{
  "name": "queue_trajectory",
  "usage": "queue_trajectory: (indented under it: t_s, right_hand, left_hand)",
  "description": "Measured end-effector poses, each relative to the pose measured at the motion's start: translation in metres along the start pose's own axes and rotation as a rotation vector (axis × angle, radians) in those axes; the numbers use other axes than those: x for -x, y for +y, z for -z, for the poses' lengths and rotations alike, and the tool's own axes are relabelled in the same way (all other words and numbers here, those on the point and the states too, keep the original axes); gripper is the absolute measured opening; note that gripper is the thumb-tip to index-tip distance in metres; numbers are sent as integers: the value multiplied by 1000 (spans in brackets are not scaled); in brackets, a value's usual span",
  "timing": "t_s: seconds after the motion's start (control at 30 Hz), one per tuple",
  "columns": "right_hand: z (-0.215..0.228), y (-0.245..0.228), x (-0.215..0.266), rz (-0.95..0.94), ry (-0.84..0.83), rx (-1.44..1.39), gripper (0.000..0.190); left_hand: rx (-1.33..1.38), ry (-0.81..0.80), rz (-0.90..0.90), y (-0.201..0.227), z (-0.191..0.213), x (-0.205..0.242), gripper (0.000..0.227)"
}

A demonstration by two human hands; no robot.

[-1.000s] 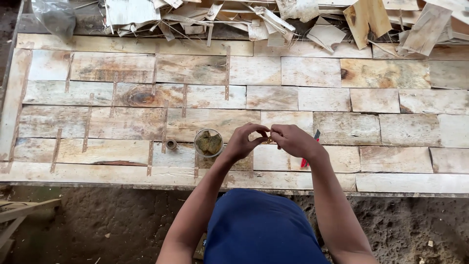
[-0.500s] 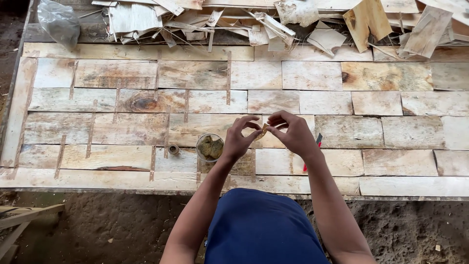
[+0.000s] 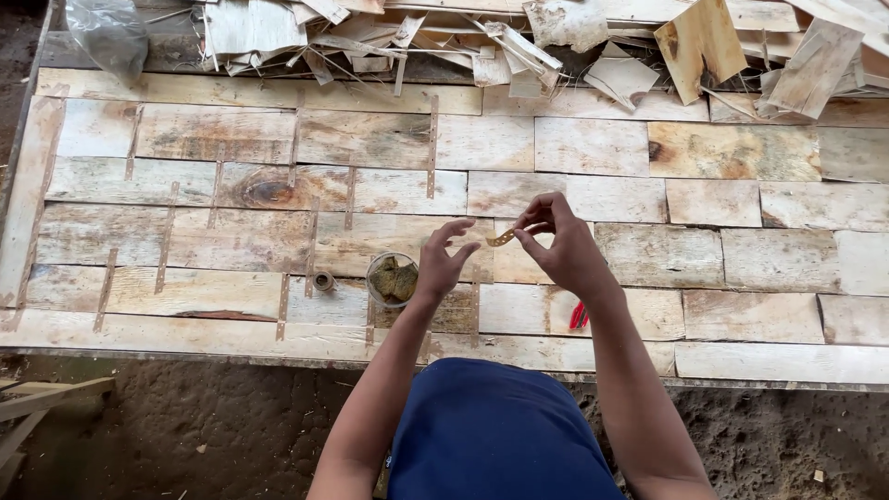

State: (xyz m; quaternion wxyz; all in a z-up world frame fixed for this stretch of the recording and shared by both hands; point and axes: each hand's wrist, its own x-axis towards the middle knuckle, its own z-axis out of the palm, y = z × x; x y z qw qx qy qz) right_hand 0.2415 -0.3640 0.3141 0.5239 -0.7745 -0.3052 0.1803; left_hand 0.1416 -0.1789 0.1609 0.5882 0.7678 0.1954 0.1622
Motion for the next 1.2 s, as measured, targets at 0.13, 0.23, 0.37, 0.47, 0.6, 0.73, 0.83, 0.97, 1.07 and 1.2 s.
queue_trajectory:
  t_s: [0.13,0.23,0.37,0.47,0.6,0.73,0.83,0.97,1.07,1.2]
  right_hand:
    - [12,-12,-3,20,-30,28,35]
    - [18,-15,-3,77,-65,40,41]
    - [25,-16,-3,99,-99,62,37]
    - [30,-20,-3,109,-124,67,37]
    - [38,-23,-2,123,-162,48,37]
    - [44,-24,-1,130,-183,45,36]
    - [47,-22,-1,142,-186,50,36]
    - [51,-18,0,142,-193,48,35]
    - [53,-13,0,143,-189,52,34]
    - [54,2,-5,161,-147,94,28]
  left_hand:
    - [-101,-19,-56,-35,-10,7,41]
    - [-158,-27,-125,-61,-24,8,48]
    - [-188,-25,-171,-69,-39,6,48]
    - [-192,-16,-158,-74,-48,7,45]
    - [-191,-30,-156,-80,-58,4,40]
    - [-194,-52,-169,-76,-67,8,42]
    - [-197,-87,-170,-78,-74,10,41]
    - [-152,-65,-148,-83,-76,14,38]
    - [-123,-74,-105,-83,-76,20,37]
    - [-49,-78,-10,-81,-74,33,41]
